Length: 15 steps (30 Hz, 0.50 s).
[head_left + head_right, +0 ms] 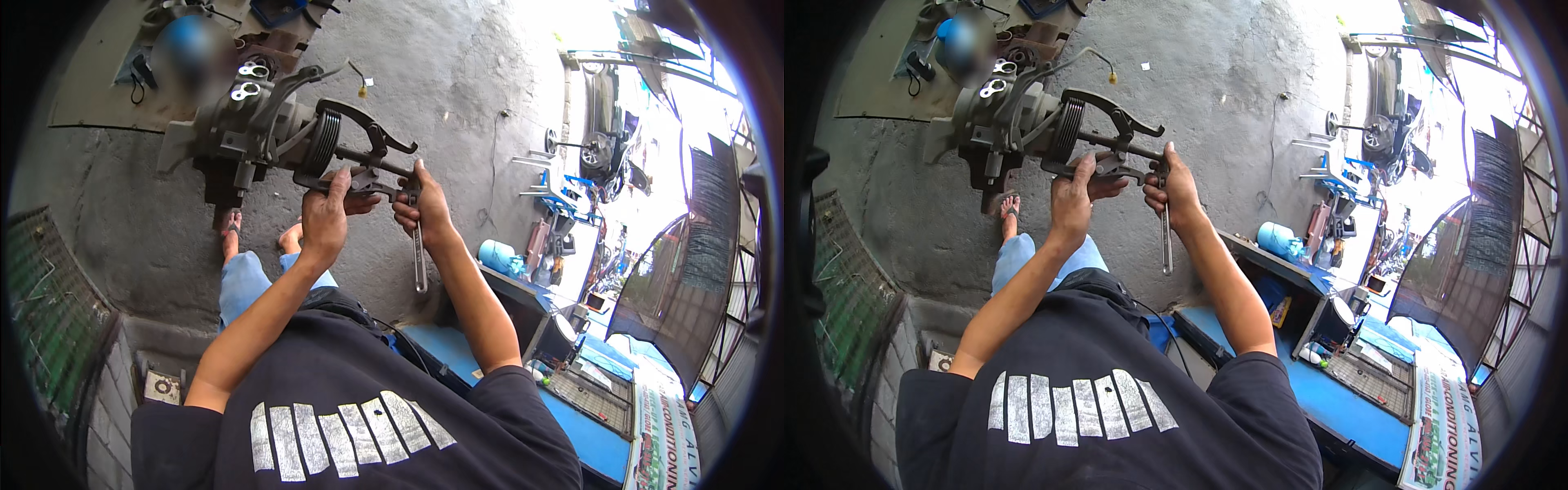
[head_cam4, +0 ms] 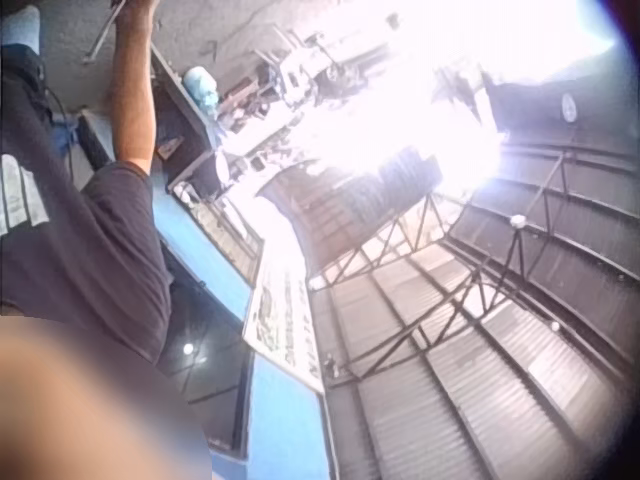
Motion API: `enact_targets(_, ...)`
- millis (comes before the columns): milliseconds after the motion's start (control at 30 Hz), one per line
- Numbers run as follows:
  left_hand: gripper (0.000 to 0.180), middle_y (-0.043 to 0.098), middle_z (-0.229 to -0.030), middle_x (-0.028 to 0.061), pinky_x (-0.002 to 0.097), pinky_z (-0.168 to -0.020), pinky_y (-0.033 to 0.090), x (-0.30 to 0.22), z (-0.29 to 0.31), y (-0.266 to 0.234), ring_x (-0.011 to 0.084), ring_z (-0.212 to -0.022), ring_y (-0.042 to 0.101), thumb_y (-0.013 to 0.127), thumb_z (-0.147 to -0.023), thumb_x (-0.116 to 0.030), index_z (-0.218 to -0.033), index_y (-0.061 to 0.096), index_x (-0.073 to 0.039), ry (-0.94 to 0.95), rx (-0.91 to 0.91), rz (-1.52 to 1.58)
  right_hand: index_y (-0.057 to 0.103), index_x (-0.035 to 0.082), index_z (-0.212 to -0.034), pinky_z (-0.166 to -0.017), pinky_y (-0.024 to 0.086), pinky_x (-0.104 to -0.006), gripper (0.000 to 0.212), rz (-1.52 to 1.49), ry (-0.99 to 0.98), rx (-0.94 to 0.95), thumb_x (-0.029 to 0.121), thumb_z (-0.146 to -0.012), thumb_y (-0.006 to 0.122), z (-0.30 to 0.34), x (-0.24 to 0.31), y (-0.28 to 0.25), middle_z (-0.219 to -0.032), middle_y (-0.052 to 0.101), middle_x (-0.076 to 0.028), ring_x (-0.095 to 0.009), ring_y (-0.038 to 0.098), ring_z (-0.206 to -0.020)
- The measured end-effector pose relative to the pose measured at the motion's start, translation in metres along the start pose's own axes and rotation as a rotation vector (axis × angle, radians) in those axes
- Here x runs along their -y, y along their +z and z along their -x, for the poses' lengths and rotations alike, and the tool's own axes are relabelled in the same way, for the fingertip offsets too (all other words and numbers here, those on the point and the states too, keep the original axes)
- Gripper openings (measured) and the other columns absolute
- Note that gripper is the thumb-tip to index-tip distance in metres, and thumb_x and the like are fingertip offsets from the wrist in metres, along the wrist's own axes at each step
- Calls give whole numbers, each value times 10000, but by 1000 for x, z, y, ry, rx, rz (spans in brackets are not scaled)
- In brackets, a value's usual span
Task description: The person sits on the floor and opens a small box, then stands and uses pliers and a wrench to adjust a mechanical part on a workbench. The person repeatedly tightens and loosens bolts on the part while holding it with one hand.
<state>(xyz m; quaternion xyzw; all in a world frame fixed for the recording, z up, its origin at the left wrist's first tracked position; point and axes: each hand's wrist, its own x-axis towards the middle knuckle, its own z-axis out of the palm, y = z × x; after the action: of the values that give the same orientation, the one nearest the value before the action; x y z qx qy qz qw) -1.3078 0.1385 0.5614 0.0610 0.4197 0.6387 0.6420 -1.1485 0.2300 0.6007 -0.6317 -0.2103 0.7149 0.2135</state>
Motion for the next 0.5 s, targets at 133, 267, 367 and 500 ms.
enact_targets(133, 483, 735, -999, 172, 336, -739, 641, 1, -1, 0, 275, -840, 769, 492, -1083, -373, -1177, 637, 79, 7, 14, -23, 476, 71, -965, -325, 271, -242, 563, 69, -90, 7, 628, -1033, 441, -9, -12, -10, -679, 458, -12, -80, 342, -381)
enact_targets(267, 472, 735, -1006, 165, 338, -736, 642, 2, 0, 0, 269, -837, 768, 499, -1081, -372, -1175, 633, 71, 11, 9, 24, 495, 71, -924, -337, 268, -240, 580, 102, -274, 45, 630, -1046, 399, -19, -26, -14, -649, 488, -18, -79, 367, -377)
enact_targets(367, 458, 736, -1007, 164, 339, -731, 642, 1, 0, 0, 271, -830, 768, 503, -1080, -363, -1159, 637, 67, 5, 2, 10, 501, 84, -903, -335, 264, -245, 580, 80, -384, -9, 632, -1049, 382, -26, -29, -10, -641, 490, -17, -82, 366, -374)
enact_targets(500, 444, 736, -1008, 164, 337, -721, 644, -1, -1, 1, 273, -819, 768, 503, -1081, -354, -1144, 638, 64, 21, -5, 11, 545, 115, -904, -354, 273, -252, 488, -34, -318, -63, 564, -1052, 422, -25, -26, -2, -668, 542, -25, -98, 365, -380)
